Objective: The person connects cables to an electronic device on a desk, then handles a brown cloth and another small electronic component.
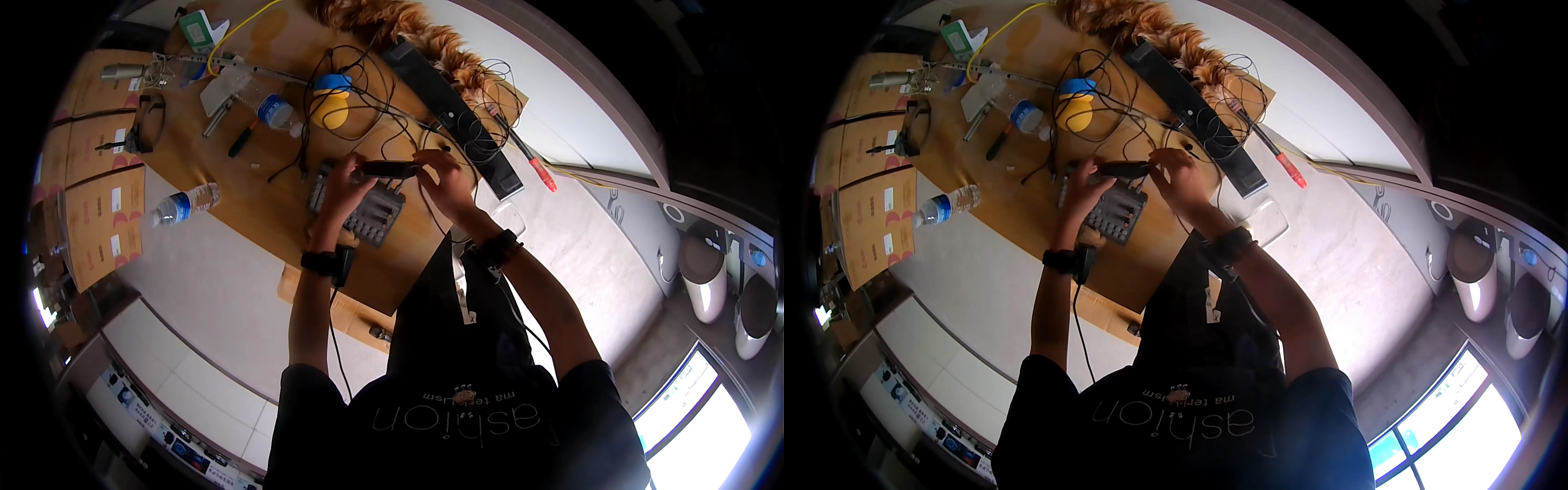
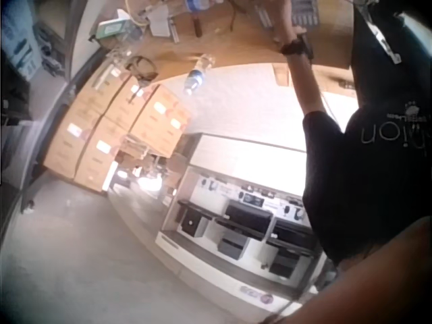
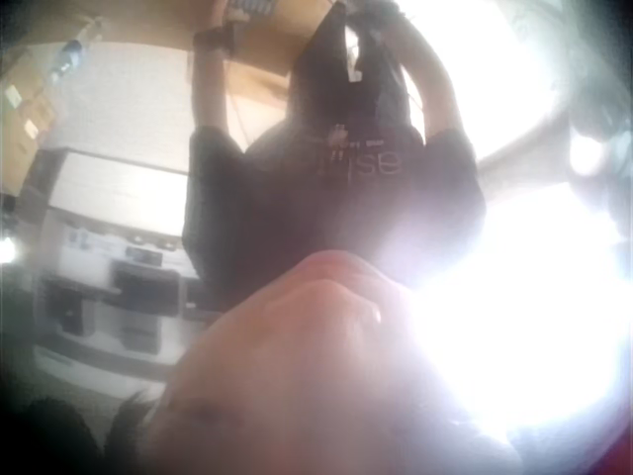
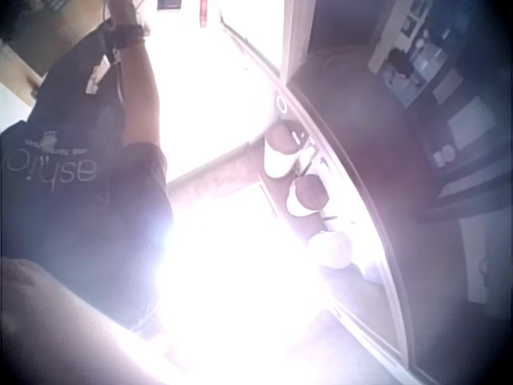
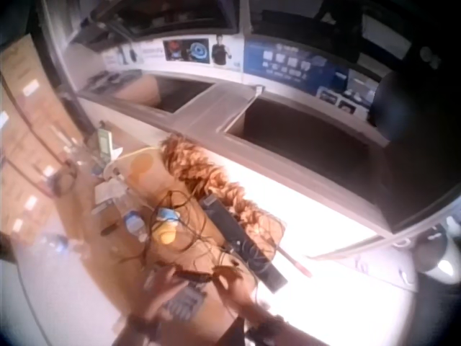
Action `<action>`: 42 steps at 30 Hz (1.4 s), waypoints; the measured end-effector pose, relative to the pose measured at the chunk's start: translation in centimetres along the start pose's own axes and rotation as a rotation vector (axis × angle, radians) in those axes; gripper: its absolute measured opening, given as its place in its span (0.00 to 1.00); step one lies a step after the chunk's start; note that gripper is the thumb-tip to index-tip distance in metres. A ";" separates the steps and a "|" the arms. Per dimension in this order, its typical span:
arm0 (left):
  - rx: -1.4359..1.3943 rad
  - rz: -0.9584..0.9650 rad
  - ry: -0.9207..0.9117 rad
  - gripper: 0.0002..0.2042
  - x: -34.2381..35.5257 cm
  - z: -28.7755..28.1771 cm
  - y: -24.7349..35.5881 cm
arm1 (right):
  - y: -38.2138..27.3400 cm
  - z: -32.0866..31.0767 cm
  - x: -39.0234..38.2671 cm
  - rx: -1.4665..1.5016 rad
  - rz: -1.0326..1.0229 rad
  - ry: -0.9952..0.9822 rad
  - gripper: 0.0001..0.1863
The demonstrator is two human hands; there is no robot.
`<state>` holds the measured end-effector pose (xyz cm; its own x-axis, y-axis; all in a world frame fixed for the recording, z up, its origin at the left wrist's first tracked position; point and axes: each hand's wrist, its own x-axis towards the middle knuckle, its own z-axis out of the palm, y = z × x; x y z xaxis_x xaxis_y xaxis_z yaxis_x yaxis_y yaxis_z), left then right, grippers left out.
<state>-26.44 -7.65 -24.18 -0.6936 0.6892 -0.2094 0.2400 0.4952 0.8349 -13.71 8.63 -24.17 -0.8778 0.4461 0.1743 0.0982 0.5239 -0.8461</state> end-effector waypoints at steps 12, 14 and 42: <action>-0.565 -0.085 0.009 0.17 3.3 1.3 -3.1 | 1.5 0.9 5.3 0.214 0.208 0.231 0.05; -0.492 -0.090 0.016 0.19 3.3 1.1 -2.3 | 3.9 0.9 5.4 0.134 0.219 0.184 0.10; 0.462 -0.443 0.304 0.48 -2.2 1.5 -0.5 | 2.1 12.8 4.0 0.005 0.789 -0.180 0.11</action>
<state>-24.05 -8.61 -24.89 -0.9355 0.2259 -0.2717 0.1081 0.9150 0.3886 -23.04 2.22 -31.74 -0.6127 0.5595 -0.5582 0.7185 0.1003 -0.6882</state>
